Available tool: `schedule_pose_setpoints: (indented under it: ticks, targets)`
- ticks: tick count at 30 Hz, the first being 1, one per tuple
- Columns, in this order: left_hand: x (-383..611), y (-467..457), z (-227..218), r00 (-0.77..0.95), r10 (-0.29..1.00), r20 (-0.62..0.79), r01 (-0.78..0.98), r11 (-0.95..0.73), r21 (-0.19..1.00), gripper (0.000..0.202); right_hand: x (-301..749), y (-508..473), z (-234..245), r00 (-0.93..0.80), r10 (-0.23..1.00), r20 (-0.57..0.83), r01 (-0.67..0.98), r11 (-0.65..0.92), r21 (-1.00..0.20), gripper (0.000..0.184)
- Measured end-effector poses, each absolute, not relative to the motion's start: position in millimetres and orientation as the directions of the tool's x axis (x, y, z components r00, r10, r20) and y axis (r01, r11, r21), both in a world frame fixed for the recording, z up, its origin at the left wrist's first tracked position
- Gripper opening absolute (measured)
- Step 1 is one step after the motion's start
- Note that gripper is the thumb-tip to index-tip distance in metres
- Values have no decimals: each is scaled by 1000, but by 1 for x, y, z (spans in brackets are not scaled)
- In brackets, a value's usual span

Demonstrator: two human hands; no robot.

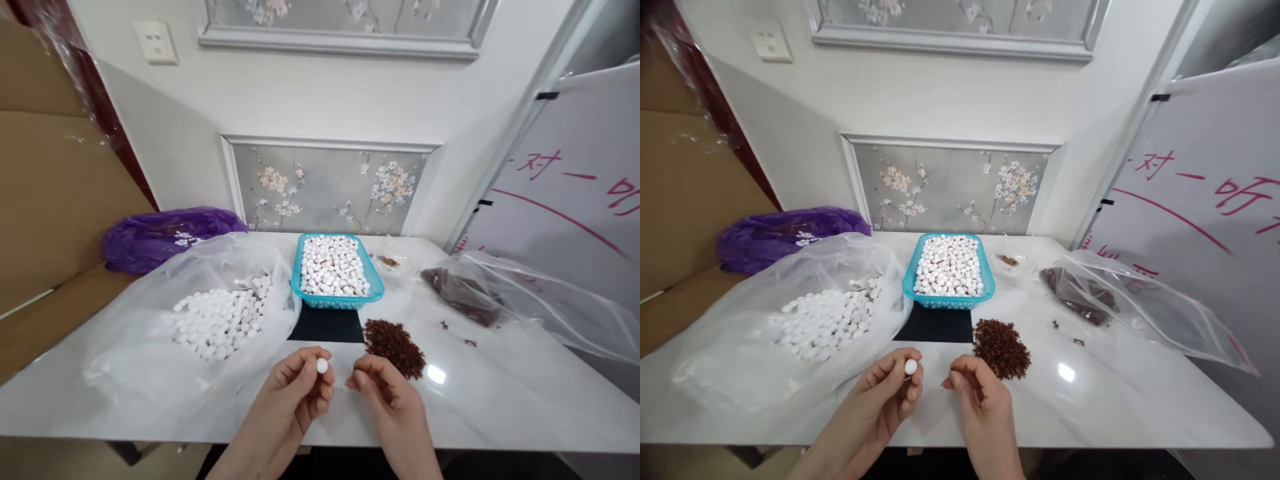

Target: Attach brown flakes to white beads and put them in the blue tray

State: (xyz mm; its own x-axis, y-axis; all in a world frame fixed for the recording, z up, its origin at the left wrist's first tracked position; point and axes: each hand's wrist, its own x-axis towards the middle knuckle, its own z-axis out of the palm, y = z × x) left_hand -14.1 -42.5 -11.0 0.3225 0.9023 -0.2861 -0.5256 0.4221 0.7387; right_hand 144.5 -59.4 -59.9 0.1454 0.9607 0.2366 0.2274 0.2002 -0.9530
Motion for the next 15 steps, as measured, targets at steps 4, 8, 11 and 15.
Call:
schedule_pose_setpoints:
  ticks: [4, 8, 11, 15]
  targets:
    - [-3, -36, -29, 367, 881, -300, -541, 464, 701, 18, 138, -67, -50, 159, 980, 120, -10, 123, -992, 18]
    - [-2, -35, -34, 386, 882, -272, -544, 455, 705, 20, 130, -67, -41, 132, 978, 164, -1, 166, -986, 17]
    - [-2, -38, -35, 376, 892, -252, -552, 434, 712, 20, 124, -64, -38, 117, 971, 208, 22, 206, -978, 17]
    - [-1, -40, -38, 341, 910, -236, -575, 401, 714, 13, 119, -63, -39, 129, 954, 271, 21, 271, -962, 15]
